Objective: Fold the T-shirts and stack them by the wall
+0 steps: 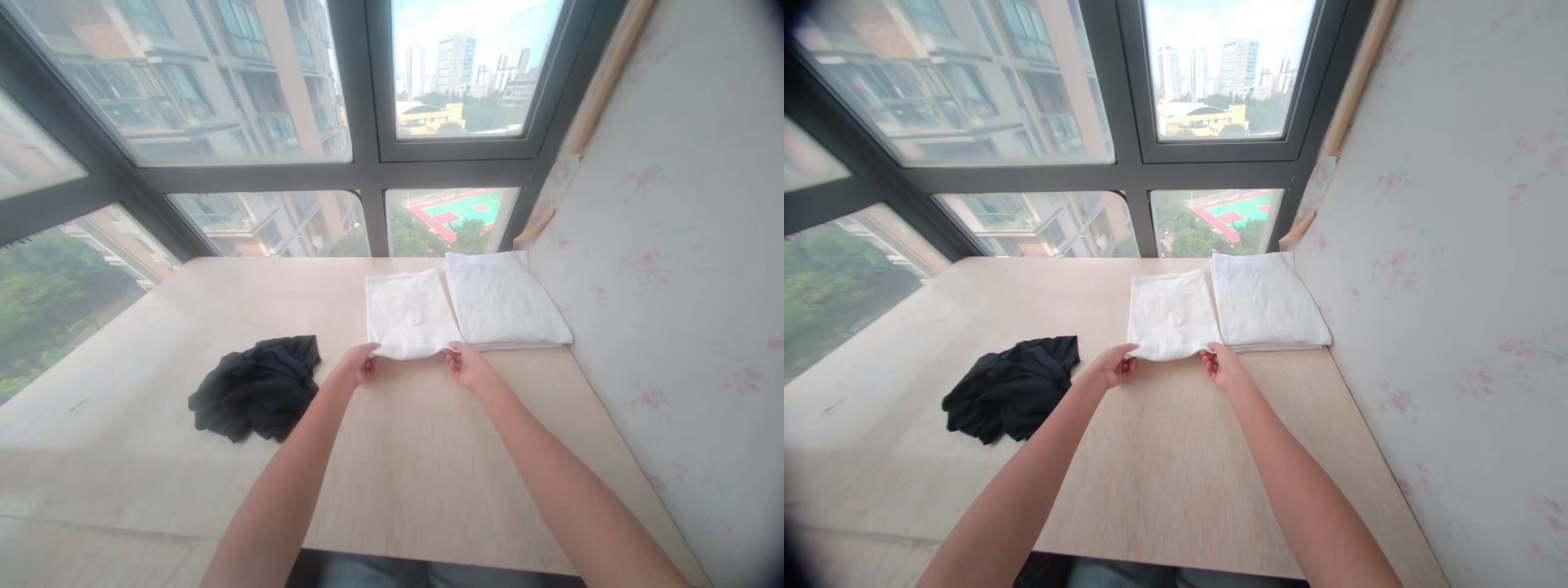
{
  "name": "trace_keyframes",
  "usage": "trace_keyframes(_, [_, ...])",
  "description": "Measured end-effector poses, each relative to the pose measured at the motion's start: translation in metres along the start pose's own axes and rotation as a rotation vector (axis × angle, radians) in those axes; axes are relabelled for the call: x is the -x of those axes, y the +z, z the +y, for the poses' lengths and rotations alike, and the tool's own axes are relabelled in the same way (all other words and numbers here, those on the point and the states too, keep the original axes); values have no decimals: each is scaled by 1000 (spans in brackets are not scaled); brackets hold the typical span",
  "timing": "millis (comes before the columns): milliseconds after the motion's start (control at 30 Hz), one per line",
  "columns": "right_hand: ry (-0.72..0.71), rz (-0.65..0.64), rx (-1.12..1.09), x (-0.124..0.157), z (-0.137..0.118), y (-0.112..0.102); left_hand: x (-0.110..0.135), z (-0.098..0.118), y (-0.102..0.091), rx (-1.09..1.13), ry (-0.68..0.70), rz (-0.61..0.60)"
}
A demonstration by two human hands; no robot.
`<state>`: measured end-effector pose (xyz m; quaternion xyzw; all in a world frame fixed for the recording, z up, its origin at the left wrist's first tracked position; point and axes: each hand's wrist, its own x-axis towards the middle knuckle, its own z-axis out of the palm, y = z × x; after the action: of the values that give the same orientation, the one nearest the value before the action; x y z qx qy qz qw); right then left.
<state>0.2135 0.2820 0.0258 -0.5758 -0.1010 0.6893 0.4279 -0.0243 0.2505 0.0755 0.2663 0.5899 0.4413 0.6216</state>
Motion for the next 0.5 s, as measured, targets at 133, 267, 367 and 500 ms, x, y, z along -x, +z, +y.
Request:
trace_keyframes(133, [-37, -16, -53, 18, -18, 7, 4, 12, 3, 101, 36, -35])
trace_keyframes(267, [-150, -77, -104, 50, -55, 15, 11, 36, 9, 233, 96, -59])
trace_keyframes(367, [-296, -159, -138, 85, -92, 23, 28, 69, 18, 303, 169, -78])
trace_keyframes(500, [-525, -258, -123, 137, -140, 29, 61, 122, 37, 309, 319, -163])
